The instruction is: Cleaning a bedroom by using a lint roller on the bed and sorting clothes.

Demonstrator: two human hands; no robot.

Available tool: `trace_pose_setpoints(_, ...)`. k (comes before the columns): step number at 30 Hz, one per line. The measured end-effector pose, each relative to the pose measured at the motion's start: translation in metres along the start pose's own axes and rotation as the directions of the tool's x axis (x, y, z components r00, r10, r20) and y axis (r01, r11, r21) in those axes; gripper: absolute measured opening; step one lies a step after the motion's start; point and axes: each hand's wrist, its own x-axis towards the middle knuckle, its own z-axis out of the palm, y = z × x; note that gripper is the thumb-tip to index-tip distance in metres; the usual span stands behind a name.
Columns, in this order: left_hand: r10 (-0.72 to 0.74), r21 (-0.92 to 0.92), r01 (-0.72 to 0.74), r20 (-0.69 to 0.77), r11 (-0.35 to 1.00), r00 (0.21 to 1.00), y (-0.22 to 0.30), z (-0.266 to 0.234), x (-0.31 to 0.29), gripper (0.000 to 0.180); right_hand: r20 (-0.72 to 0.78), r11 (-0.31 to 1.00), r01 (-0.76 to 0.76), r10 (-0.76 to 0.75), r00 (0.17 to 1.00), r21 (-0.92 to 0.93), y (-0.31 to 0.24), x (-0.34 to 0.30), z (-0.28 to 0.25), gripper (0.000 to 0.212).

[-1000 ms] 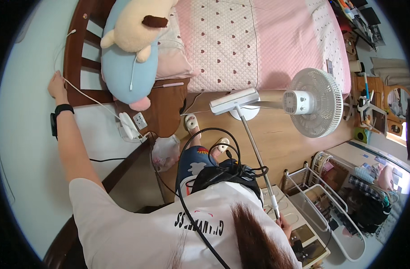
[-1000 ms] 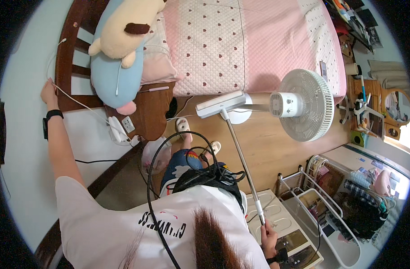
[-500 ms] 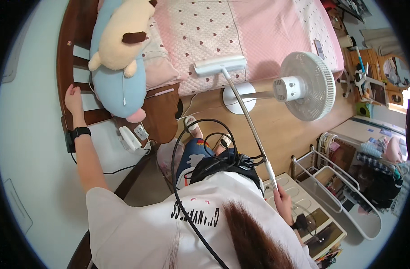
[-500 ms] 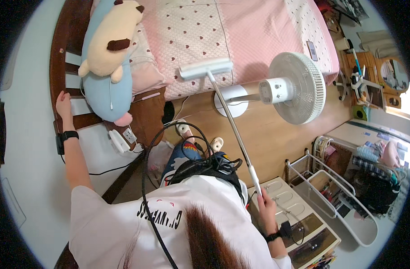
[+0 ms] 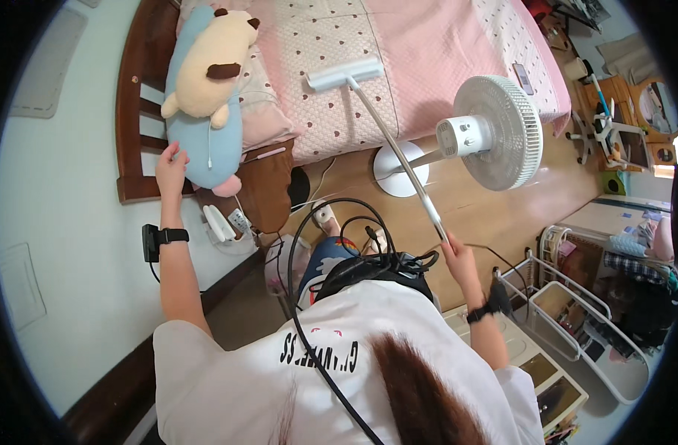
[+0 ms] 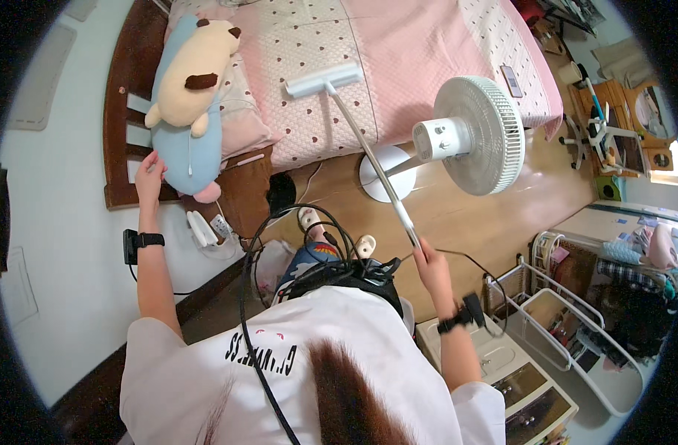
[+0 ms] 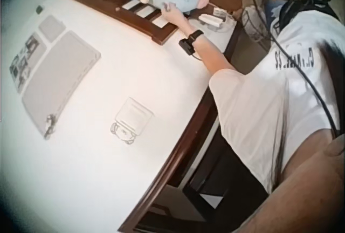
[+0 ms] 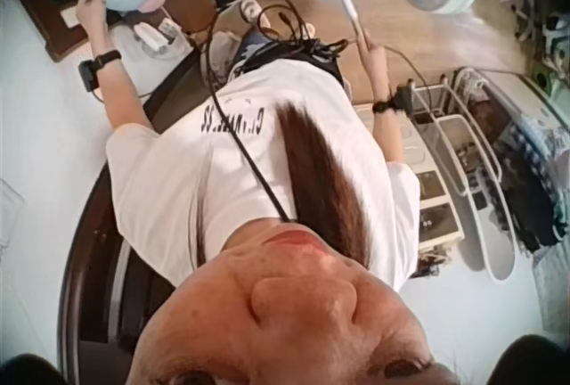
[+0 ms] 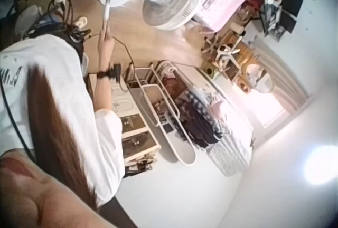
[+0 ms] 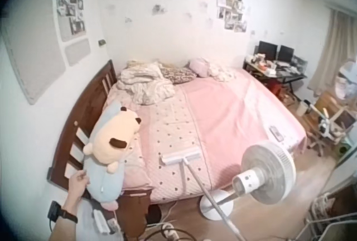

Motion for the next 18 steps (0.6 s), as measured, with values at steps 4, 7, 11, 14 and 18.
trace_pose_setpoints(4, -0.009, 0.004, 0.009, -0.012, 1.0, 1.0, -0.007, -0.002, -0.032, 0.035, -0.081, 0.99, -0.122, 0.116, 0.99, -0.075, 0.069, -0.089, -0.022, 0.032)
trace_pose_setpoints(7, -0.106, -0.097, 0.115, 0.092, 0.989, 0.99, -0.01, 0.01, -0.053, 0.031, -0.068, 0.992, -0.088, 0.082, 0.994, -0.086, 0.101, -0.13, -0.04, 0.032)
trace_pose_setpoints(11, -0.163, -0.236, 0.265, 0.378, 0.935, 0.912, 0.035, 0.068, -0.09, 0.03, -0.086, 0.989, -0.041, 0.053, 0.995, 0.141, 0.109, -0.14, -0.045, 0.031)
trace_pose_setpoints(14, -0.103, -0.322, 0.349, 0.588, 0.88, 0.802, 0.074, 0.116, -0.113, 0.031, -0.131, 0.948, 0.064, -0.024, 0.991, 0.313, 0.09, -0.131, -0.047, 0.023)
trace_pose_setpoints(18, 0.029, -0.41, 0.394, 0.723, 0.823, 0.69, 0.126, 0.166, -0.134, 0.034, -0.194, 0.967, 0.181, -0.146, 0.97, 0.177, 0.101, -0.115, -0.042, 0.015)
